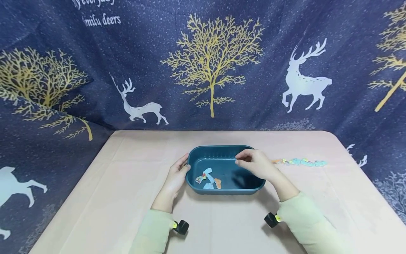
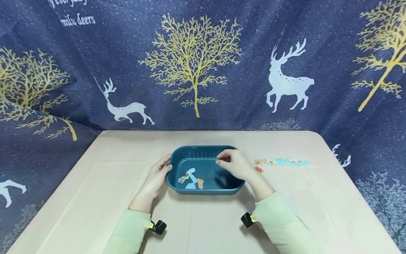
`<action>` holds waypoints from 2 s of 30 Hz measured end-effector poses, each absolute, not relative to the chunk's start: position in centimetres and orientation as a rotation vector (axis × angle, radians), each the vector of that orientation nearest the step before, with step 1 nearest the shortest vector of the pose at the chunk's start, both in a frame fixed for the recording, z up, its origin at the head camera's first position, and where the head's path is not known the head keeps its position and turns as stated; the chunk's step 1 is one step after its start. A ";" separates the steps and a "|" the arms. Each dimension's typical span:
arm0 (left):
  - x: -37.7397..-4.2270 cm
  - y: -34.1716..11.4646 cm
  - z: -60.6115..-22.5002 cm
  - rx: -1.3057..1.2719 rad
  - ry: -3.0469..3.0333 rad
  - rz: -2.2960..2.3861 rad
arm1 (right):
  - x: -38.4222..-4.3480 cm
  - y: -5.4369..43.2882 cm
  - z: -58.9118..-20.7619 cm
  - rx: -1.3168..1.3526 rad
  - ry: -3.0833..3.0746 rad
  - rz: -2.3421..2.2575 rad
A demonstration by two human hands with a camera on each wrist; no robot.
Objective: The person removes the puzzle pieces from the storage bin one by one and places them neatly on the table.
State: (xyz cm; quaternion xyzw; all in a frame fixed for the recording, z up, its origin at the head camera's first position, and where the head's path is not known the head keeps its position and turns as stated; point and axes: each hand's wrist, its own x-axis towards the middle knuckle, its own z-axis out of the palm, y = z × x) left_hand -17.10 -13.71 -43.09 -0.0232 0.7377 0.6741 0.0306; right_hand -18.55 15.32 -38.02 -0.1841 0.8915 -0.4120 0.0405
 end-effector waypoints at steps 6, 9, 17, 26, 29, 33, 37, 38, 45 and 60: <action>-17.2 -13.7 -43.1 -0.071 2.252 2.094 | -18.9 13.6 -38.4 -0.625 2.685 -1.262; -17.2 -13.7 -43.1 -0.062 2.255 2.091 | -19.0 12.8 -38.4 -0.659 2.686 -1.242; -17.1 -13.7 -43.1 -0.046 2.244 2.075 | -19.4 10.4 -38.3 -0.730 2.684 -1.157; -17.2 -13.8 -43.3 -0.043 2.239 2.080 | -20.2 8.2 -38.8 -0.777 2.644 -1.166; -17.2 -13.8 -43.3 -0.038 2.232 2.089 | -20.4 7.9 -39.2 -0.770 2.631 -1.173; -17.2 -13.8 -43.1 -0.058 2.237 2.090 | -20.8 7.8 -39.8 -0.768 2.622 -1.167; -17.0 -13.8 -42.9 -0.063 2.240 2.094 | -21.0 7.7 -40.3 -0.733 2.626 -1.153; -17.0 -13.8 -42.8 -0.063 2.238 2.096 | -21.1 7.7 -40.4 -0.728 2.629 -1.146; -17.0 -13.9 -42.5 -0.044 2.250 2.101 | -21.2 7.1 -40.8 -0.708 2.646 -0.994; -17.3 -13.7 -43.0 -0.038 2.258 2.078 | -21.0 6.6 -41.6 -0.660 2.719 -0.750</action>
